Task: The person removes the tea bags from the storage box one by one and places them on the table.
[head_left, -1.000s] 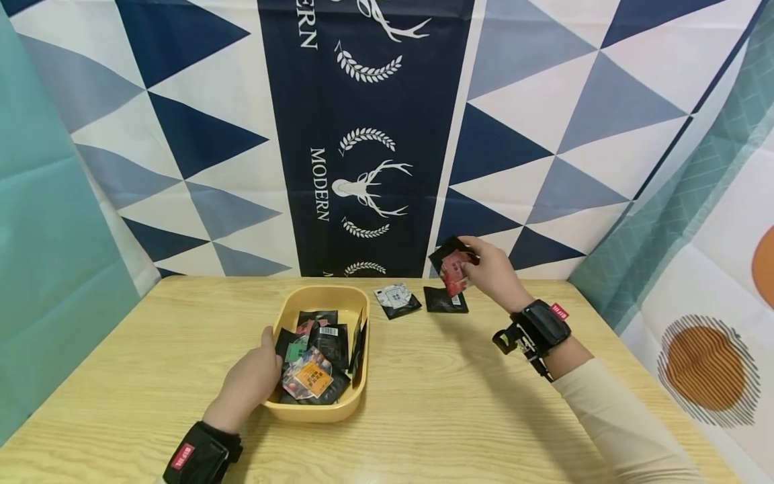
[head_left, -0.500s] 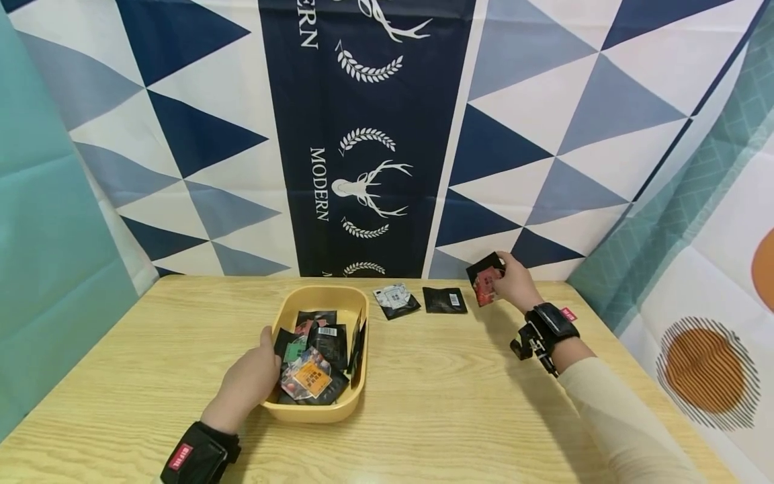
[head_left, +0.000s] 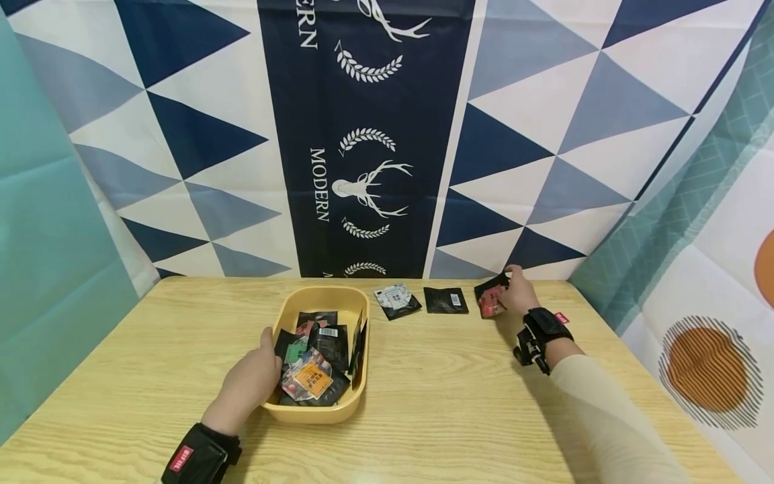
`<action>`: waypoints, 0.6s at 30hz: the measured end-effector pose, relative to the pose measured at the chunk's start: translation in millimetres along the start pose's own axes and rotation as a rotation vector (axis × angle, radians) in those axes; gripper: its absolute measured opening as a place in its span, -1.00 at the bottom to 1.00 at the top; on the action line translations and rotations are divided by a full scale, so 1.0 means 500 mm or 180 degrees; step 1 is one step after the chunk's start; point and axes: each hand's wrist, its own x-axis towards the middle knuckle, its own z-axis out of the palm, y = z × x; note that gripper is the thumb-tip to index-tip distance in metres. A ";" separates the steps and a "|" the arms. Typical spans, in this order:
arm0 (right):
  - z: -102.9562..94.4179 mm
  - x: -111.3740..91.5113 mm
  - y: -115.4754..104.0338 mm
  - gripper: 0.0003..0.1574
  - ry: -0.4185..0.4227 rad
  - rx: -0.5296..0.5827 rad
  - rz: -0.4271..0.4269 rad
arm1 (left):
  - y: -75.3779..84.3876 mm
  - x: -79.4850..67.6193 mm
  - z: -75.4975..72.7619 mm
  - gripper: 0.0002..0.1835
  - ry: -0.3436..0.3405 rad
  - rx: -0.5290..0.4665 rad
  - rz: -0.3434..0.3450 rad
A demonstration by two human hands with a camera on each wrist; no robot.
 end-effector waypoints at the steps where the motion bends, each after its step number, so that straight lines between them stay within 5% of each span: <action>1: 0.005 0.005 0.016 -0.26 -0.0010 -0.0035 -0.0063 | 0.000 0.000 0.000 -0.34 -0.0002 0.0000 -0.0004; 4: -0.003 -0.032 -0.031 -0.67 -0.0045 -0.0207 -0.0185 | 0.001 0.002 0.000 -0.34 -0.0001 0.0004 -0.0016; 9: -0.031 -0.111 -0.164 -0.78 -0.0163 -0.0613 -0.0076 | 0.001 0.003 -0.002 -0.34 0.0028 0.0033 0.0019; 13: -0.025 -0.112 -0.169 -0.62 -0.0259 -0.0593 0.0007 | 0.001 0.003 -0.003 -0.34 0.0009 0.0031 0.0004; 18: -0.012 -0.106 -0.165 -0.70 -0.0344 -0.0570 0.0071 | 0.004 0.001 -0.004 -0.34 -0.0029 0.0012 -0.0046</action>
